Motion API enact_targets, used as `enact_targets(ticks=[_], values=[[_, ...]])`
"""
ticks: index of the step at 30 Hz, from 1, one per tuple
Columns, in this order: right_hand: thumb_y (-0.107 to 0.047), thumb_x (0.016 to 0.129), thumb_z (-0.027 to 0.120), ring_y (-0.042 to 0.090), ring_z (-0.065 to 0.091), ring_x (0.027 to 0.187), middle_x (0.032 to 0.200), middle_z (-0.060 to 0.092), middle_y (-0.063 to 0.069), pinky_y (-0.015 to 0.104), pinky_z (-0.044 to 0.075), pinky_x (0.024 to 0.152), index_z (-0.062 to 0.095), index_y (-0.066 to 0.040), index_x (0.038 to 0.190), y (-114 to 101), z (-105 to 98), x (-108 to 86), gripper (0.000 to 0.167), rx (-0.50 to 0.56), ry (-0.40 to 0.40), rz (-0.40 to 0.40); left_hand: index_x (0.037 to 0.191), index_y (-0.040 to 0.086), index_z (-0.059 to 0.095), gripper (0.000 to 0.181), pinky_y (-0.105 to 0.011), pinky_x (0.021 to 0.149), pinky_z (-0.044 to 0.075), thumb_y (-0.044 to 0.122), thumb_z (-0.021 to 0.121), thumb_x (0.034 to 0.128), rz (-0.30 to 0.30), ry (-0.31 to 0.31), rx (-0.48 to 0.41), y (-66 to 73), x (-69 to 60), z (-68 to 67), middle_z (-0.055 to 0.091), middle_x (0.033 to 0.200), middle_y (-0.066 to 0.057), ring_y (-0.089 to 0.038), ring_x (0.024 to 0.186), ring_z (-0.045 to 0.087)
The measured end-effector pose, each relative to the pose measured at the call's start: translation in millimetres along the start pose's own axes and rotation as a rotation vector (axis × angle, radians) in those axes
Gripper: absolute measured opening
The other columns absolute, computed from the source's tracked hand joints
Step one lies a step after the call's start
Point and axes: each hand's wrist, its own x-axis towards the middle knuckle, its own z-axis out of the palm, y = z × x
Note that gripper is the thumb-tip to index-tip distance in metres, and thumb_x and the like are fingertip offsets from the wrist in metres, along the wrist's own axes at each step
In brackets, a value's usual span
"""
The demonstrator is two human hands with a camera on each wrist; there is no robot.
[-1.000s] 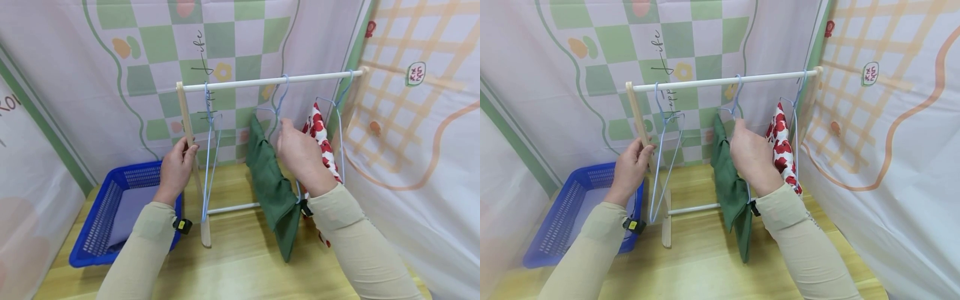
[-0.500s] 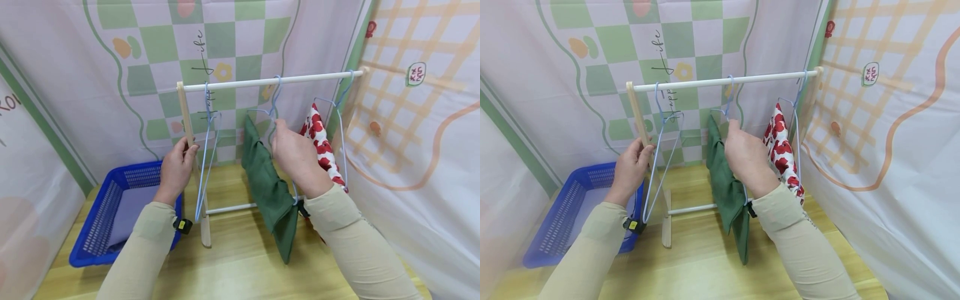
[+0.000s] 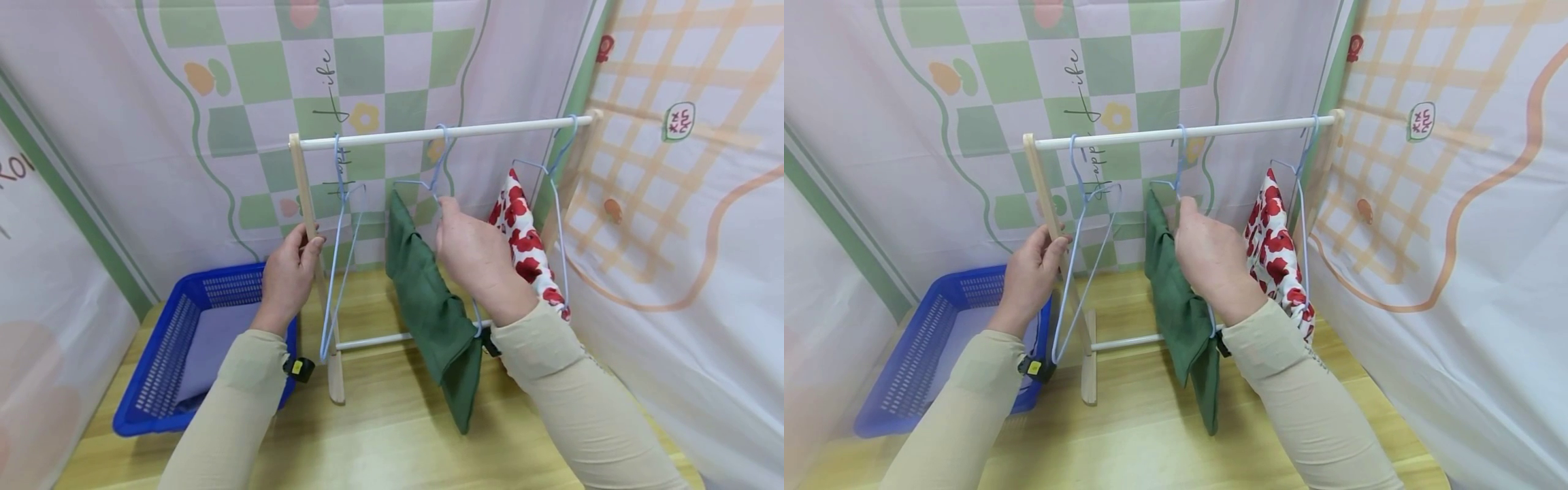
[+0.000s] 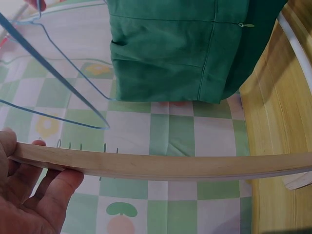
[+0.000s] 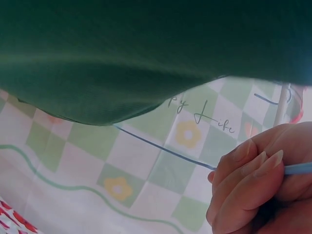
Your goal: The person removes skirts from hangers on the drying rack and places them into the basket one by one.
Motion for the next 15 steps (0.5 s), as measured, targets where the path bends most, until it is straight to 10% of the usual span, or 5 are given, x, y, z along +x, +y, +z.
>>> enact_targets(ticks=[15], values=[[-0.016, 0.107, 0.050, 0.024, 0.049, 0.040, 0.054, 0.049, 0.007, 0.035, 0.041, 0.039, 0.050, 0.000, 0.143, -9.8, 0.8, -1.6, 0.039, -0.023, 0.036, -0.042, 0.142, 0.006, 0.059, 0.041, -0.045, 0.080, 0.058, 0.031, 0.053, 0.1107, -0.006, -0.003, 0.004, 1.6, -0.2, -0.7, 0.072, 0.121, -0.014, -0.030, 0.108, 0.071]])
